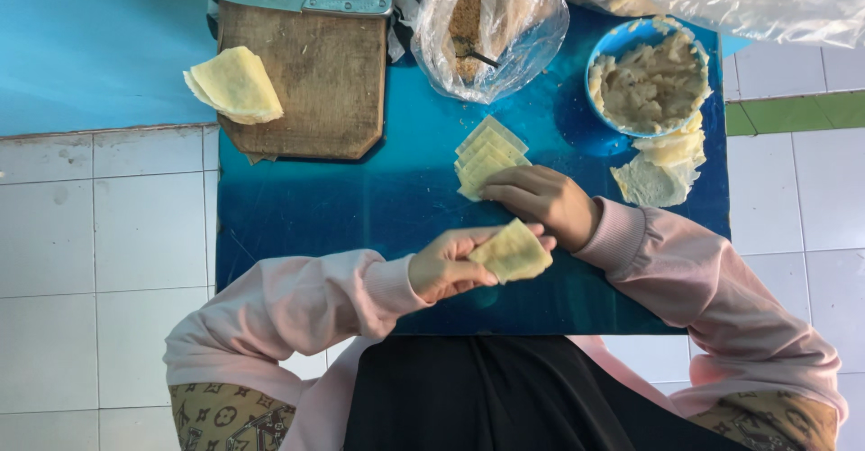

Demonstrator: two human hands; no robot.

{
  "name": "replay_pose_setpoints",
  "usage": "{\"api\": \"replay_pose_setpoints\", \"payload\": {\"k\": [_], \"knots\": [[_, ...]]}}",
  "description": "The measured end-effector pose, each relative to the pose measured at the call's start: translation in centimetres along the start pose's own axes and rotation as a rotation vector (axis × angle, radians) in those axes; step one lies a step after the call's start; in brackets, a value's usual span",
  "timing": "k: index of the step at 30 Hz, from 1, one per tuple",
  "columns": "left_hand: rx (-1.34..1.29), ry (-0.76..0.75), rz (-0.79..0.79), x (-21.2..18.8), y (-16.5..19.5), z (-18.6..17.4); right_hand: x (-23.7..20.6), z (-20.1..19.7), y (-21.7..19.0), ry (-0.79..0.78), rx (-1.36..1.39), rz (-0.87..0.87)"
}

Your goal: The person lays thin square pastry wrappers on the table, stacking and overlapping them into a diamond lattice pattern. They then spoon filling from a bowl onto the center of the lattice and fold the wrapper edges over the filling to form a filled parcel.

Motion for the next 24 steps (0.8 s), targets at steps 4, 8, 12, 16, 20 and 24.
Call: {"api": "replay_pose_setpoints", "payload": {"k": [4, 8, 12, 16, 20, 24], "knots": [[-0.029, 0.069, 0.010, -0.5, 2.5, 1.4, 0.1, -0.5, -0.2, 0.040, 0.018, -0.006], [-0.132, 0.115, 0.042, -1.2, 4.2, 2.1, 0.7, -1.9, -1.5, 0.102, 0.022, 0.062], [-0.216, 0.116, 0.082, -1.6, 4.6, 1.9, 0.2, -5.6, -3.0, 0.448, -0.050, 0.353], [-0.230, 0.189, 0.085, -1.2, 4.1, 0.9, 1.4, -6.5, -6.3, 0.394, -0.094, -0.079], [-0.144, 0.158, 0.119, -1.3, 3.8, 0.7, 2.1, -5.2, -7.5, 0.243, -0.136, -0.123], [-0.068, 0.169, 0.152, -1.1, 3.5, 0.4, 2.3, -4.9, -7.4, 0.208, -0.137, -0.090]]}}
Point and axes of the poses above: each hand's wrist, its own x-axis towards the middle knuckle, its own z-axis out of the palm, y = z × x, the point moved 5 cm from there along x, towards the middle knuckle, and after that the axes turned 14 degrees about y, right-handed, at the moved point
